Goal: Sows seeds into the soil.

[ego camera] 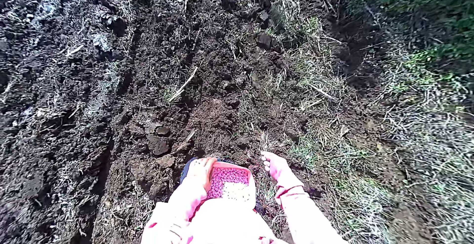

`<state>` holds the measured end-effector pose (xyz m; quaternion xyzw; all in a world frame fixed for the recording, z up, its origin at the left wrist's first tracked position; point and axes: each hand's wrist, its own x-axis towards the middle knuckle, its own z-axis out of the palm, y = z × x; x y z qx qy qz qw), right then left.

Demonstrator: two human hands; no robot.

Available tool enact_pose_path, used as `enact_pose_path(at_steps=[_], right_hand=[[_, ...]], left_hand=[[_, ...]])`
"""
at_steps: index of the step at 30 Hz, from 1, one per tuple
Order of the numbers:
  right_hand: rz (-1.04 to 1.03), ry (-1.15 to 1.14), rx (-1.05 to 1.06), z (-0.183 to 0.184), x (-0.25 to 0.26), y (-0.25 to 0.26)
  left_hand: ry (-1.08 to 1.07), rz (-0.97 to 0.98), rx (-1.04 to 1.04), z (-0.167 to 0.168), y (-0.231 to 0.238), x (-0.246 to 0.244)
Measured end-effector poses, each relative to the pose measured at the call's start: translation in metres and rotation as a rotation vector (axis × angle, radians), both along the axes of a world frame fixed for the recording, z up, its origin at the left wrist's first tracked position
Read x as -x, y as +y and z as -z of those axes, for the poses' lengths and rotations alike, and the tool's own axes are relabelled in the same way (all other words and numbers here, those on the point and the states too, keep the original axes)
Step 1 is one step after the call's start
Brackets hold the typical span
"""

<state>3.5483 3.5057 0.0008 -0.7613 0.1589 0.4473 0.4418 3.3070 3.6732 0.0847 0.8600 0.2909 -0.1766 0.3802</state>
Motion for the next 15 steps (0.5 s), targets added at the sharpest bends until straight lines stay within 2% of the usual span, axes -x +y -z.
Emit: enact_pose_path(at_steps=[6,11,15], right_hand=[[-0.026,0.081,-0.089,-0.004,-0.001,0.007],[-0.001,0.123,-0.067,0.019,0.004,-0.017],[-0.006,0.139,-0.031,0.029,0.000,-0.022]], left_hand=[[-0.147,0.138,-0.039,-0.007,-0.006,-0.035],[-0.037,0.184,-0.080,-0.009,-0.006,-0.044],[-0.012,0.134,-0.084,-0.001,-0.005,-0.041]])
